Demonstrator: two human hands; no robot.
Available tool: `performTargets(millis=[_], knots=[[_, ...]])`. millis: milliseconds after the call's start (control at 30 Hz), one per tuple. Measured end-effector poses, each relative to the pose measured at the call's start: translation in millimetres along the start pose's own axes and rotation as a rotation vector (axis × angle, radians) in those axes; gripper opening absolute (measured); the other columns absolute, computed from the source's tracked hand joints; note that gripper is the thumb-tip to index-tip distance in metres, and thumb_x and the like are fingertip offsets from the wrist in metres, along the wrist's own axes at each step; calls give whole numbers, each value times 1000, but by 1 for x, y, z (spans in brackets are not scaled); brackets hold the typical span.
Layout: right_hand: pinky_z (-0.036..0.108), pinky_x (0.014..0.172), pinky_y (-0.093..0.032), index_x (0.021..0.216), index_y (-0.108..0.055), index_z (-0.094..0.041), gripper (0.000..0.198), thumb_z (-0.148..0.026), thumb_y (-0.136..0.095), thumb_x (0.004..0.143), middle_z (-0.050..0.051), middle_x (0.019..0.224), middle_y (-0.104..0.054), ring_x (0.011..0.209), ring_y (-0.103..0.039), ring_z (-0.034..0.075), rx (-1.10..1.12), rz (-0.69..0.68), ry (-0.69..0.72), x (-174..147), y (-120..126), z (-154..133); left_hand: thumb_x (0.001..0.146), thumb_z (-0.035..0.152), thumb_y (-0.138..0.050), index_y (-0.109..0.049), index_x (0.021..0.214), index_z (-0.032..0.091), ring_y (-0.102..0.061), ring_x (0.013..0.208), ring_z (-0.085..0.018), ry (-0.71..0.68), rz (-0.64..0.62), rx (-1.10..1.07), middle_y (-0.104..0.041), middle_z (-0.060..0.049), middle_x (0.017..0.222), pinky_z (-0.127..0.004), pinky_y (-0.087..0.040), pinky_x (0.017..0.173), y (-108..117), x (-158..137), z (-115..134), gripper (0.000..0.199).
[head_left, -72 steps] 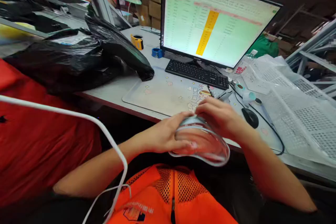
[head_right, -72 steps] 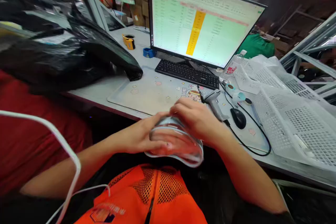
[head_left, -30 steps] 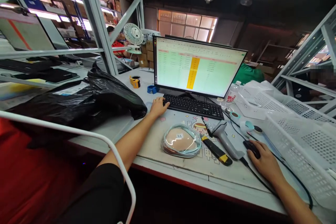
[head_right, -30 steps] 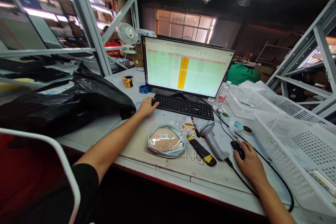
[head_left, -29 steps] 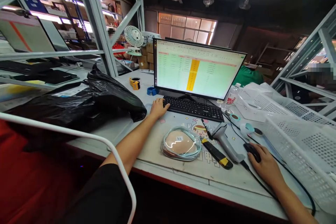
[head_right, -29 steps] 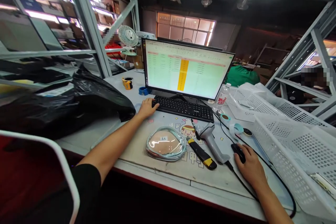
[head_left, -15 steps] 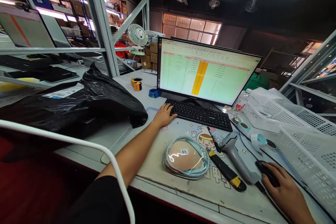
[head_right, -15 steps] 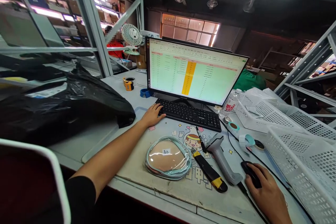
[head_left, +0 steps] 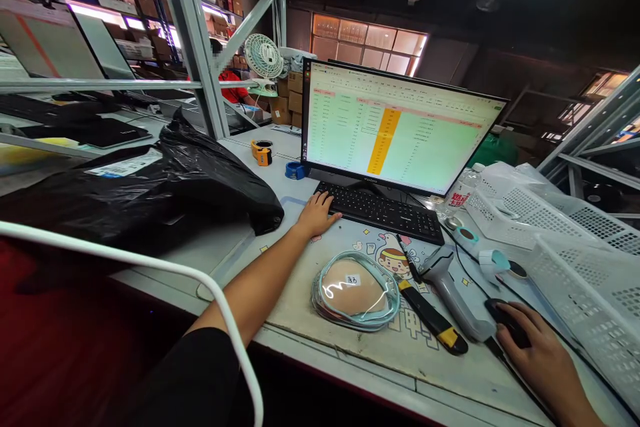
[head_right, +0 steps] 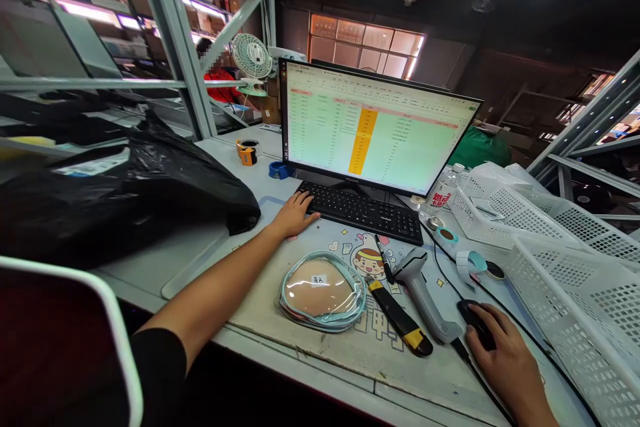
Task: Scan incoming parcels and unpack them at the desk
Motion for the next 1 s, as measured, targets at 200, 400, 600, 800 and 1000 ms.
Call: performTargets(millis=[200,400,600,800,1000], knots=[[49,96,-60,127,-71,-27,49,-58,-52,94,9,134,-68,114,-71,33,18,6,18,1,2,-4,104,62,-47,-44,161,9,-27,160,-39,-9,1,10,-37,-19,171,-51,-24,132,-1,0,0,78],[50,97,-60,126,-72,-26,49,-58,-52,94,9,134,-68,114,-71,33,27,4,7,1,2,-4,103,62,-47,-45,161,9,-28,160,-39,-23,-10,26,-38,-18,171,-49,-22,133,0,-1,4,78],[49,93,-61,129,-71,-28,53,-64,-52,95,10,137,-67,116,-71,34,40,-10,-19,3,2,-5,102,66,-49,-42,163,11,-28,160,-43,-18,-31,34,-35,-19,172,-54,-22,132,-4,-3,9,83],[50,95,-60,129,-71,-28,53,-64,-52,96,10,136,-68,116,-71,35,80,-2,19,4,0,-6,101,69,-45,-40,165,16,-26,161,-42,-20,-43,41,-33,-16,174,-55,-21,132,-8,-3,9,83],[49,94,-60,130,-70,-30,52,-65,-52,97,8,137,-67,115,-72,34,66,-6,56,4,-4,1,102,69,-46,-41,164,11,-26,161,-43,-17,-49,50,-33,-19,173,-54,-19,133,-6,-4,11,85]])
Point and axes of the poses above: each hand's wrist, its own x-axis towards the middle knuckle, its own y-axis out of the back of the hand, z = x × y, the point moved 3 cm from there along x, towards the middle knuckle
